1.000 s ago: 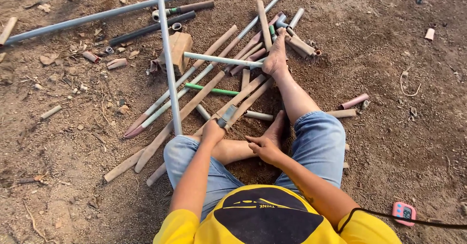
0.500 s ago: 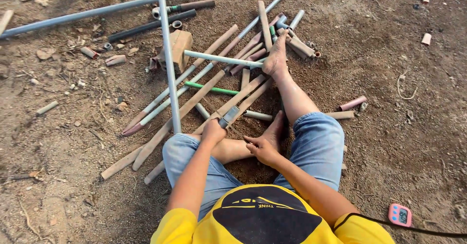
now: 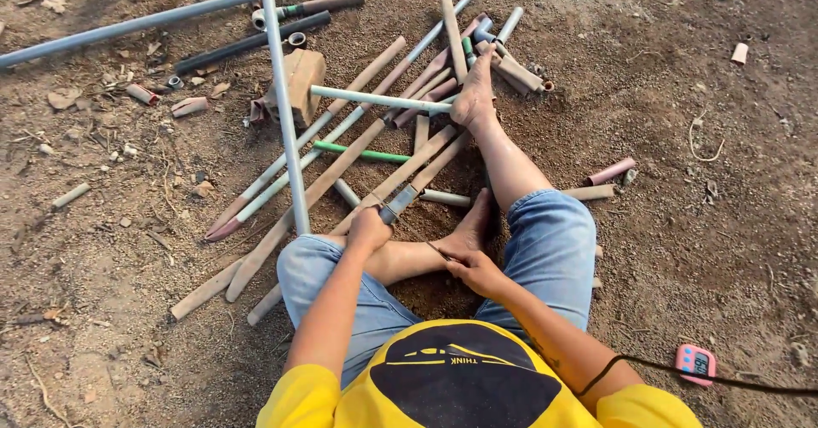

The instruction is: A person sitting on the ground uses a hacksaw blade to cut through a PVC pipe while holding it steady with their feet.

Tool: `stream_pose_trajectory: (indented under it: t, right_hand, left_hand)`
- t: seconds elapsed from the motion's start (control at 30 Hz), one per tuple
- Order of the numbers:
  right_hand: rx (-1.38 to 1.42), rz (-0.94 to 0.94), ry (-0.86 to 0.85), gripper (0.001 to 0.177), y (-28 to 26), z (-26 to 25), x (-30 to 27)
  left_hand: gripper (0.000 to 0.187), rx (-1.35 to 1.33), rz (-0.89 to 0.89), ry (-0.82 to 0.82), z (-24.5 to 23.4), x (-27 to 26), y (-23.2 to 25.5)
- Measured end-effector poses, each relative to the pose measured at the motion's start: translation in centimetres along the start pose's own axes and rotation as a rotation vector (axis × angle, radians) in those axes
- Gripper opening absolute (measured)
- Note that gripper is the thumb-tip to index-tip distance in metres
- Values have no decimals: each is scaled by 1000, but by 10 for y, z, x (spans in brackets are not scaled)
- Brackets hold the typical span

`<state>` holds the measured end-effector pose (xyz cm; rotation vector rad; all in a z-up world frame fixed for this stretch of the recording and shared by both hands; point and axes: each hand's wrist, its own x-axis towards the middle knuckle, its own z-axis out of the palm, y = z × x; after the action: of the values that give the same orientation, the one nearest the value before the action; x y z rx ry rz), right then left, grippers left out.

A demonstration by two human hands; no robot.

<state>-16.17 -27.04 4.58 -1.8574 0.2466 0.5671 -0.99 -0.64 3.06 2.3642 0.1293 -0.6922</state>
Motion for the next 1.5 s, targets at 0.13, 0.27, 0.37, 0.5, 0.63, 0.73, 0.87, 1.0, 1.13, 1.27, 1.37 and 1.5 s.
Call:
stream_pose_trajectory:
  t: [0.13, 0.27, 0.37, 0.5, 0.63, 0.73, 0.87, 1.0, 1.13, 1.27, 1.37, 1.5]
  right_hand:
    - [7, -32, 5, 42, -31, 24, 18]
    - [12, -4, 25, 42, -36, 18, 16]
    - [64, 18, -36, 43, -24, -8, -9]
    - [161, 86, -151, 47, -19, -25, -51]
    - [130, 66, -135, 46, -11, -10, -19]
    - [120, 81, -18, 41, -29, 15, 12]
    - [118, 27, -31, 44, -46, 28, 21]
    - [173, 103, -24, 42, -19, 8, -9]
    - [259, 104, -46, 47, 12, -11, -39]
    - [269, 131, -47, 45, 6, -6, -21]
    - [240, 96, -39, 44, -18, 10, 10]
    - [211, 38, -14, 48, -28, 25, 36]
  left_hand:
    - [42, -40, 11, 30, -3, 0, -4]
    - [41, -71, -1, 59, -18, -17, 9]
    - [42, -85, -11, 58, -21, -14, 14]
    - [43, -63, -12, 38, -32, -35, 30]
    - [43, -21, -5, 25, 0, -3, 0]
    - [41, 43, 6, -6, -2, -7, -1]
    - [44, -2, -5, 11, -13, -15, 7]
    - [43, -16, -24, 11, -8, -3, 4]
    - [44, -11, -25, -18, 2, 14, -1]
    - [38, 49, 22, -48, 6, 4, 1]
    - [37, 74, 39, -43, -5, -10, 10]
    - [38, -21, 16, 19, -6, -1, 3]
